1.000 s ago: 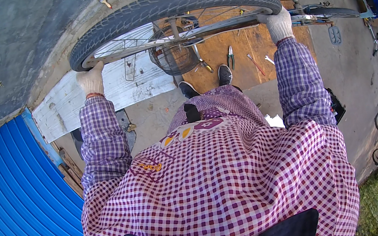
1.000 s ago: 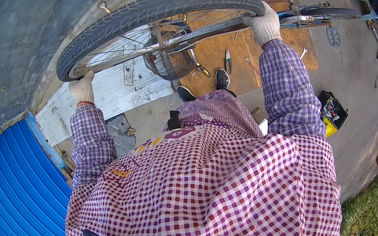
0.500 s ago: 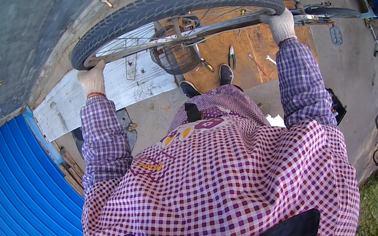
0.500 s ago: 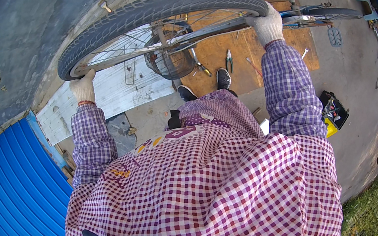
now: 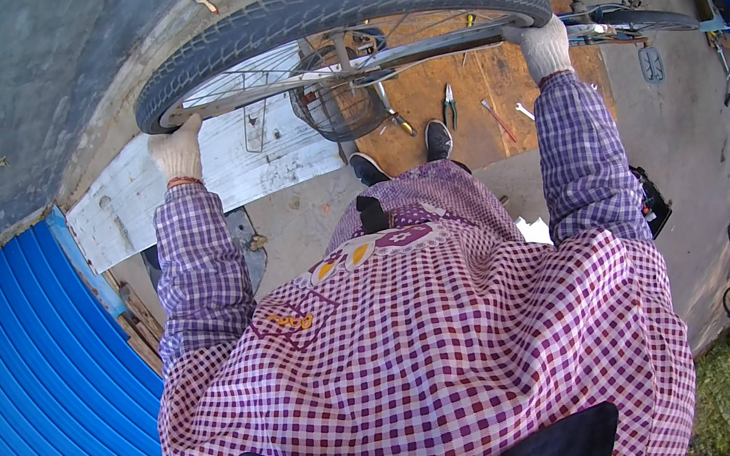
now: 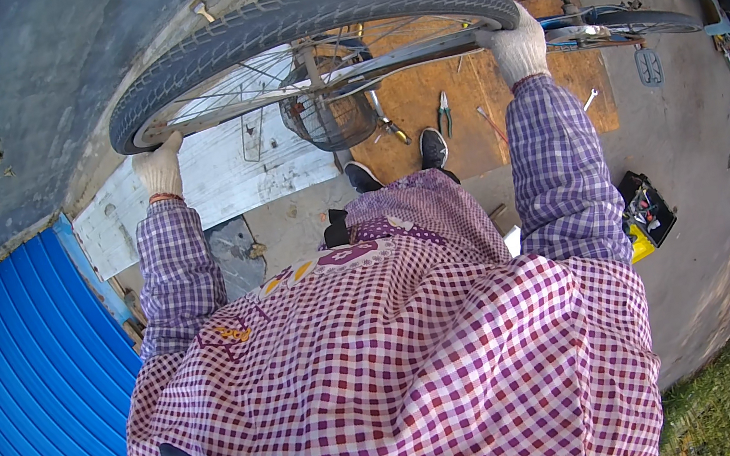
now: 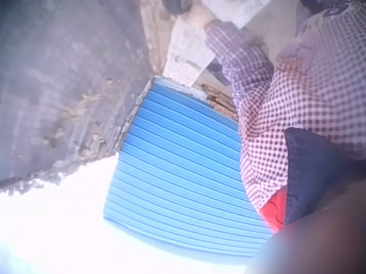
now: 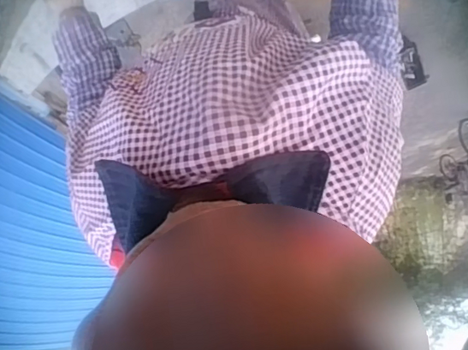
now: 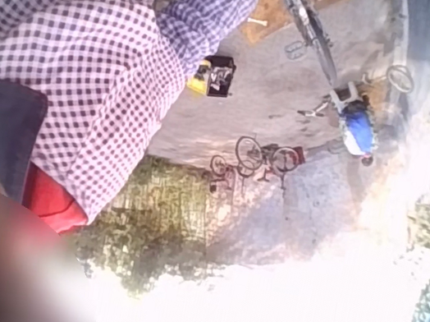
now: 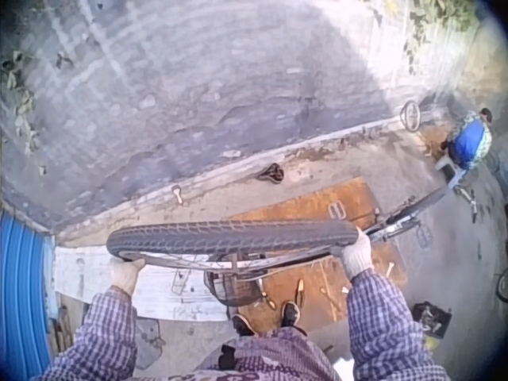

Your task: The person removes a bicycle wheel, inspects the tire and rim, then reinstalls the wheel onto the bicycle frame. They tighten the axle nuts and adjust the brake cable by hand.

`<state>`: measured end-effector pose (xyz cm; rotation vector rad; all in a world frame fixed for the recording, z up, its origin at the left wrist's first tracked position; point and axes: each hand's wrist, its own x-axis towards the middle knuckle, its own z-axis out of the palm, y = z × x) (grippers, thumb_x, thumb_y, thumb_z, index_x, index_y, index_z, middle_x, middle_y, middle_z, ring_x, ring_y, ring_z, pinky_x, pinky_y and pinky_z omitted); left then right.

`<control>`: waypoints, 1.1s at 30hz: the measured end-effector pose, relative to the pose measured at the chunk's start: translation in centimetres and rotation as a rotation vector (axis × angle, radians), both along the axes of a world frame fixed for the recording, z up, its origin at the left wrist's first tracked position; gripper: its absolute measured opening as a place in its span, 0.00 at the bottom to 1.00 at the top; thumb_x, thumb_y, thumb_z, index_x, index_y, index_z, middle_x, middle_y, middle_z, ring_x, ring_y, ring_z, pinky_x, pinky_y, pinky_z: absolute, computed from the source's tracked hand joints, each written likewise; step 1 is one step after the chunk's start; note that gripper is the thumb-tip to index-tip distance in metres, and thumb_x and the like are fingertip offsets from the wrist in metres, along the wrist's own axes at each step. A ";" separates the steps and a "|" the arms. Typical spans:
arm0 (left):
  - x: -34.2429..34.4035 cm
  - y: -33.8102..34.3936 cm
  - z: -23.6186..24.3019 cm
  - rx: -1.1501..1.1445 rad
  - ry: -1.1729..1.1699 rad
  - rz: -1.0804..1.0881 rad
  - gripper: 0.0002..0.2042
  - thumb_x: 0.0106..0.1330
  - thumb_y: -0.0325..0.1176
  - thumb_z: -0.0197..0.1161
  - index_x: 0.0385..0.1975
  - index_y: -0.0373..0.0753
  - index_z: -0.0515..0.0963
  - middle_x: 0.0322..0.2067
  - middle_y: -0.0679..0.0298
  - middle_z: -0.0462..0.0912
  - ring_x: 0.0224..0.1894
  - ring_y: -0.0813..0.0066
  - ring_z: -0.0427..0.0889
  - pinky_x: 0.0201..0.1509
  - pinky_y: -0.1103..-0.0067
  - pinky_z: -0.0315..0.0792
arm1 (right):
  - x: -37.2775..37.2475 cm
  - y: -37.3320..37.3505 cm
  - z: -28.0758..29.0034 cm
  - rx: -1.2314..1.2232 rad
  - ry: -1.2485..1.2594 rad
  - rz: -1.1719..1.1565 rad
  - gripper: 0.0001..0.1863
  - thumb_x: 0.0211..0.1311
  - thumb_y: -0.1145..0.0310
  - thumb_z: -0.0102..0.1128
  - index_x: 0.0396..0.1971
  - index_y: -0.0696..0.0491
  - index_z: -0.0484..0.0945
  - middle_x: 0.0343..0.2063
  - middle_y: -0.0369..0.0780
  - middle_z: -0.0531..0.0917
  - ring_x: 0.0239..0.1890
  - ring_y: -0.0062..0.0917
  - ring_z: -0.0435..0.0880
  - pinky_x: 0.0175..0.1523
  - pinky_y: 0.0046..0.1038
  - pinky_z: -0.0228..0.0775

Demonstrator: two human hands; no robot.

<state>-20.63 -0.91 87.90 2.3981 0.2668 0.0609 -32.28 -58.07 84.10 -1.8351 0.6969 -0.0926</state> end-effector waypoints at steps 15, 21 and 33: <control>-0.2 -1.9 1.9 -0.007 0.002 0.022 0.19 0.54 0.31 0.78 0.46 0.33 0.87 0.44 0.57 0.92 0.47 0.65 0.90 0.54 0.73 0.78 | 0.1 -1.4 0.9 -0.072 0.011 0.023 0.22 0.52 0.80 0.74 0.50 0.58 0.84 0.43 0.39 0.91 0.46 0.26 0.89 0.54 0.28 0.80; -0.4 -1.8 1.6 0.003 -0.008 0.014 0.19 0.54 0.31 0.78 0.45 0.32 0.87 0.42 0.57 0.92 0.45 0.64 0.90 0.53 0.72 0.79 | 0.1 -1.8 1.2 -0.094 0.011 0.020 0.24 0.50 0.83 0.74 0.51 0.58 0.84 0.45 0.39 0.91 0.48 0.26 0.89 0.56 0.28 0.80; -1.1 -0.3 0.5 0.025 0.001 0.013 0.20 0.54 0.32 0.77 0.46 0.33 0.87 0.43 0.57 0.92 0.48 0.63 0.90 0.54 0.71 0.79 | 1.0 -1.1 1.6 -0.015 -0.010 0.008 0.26 0.51 0.83 0.74 0.54 0.59 0.83 0.45 0.39 0.90 0.46 0.25 0.88 0.54 0.27 0.80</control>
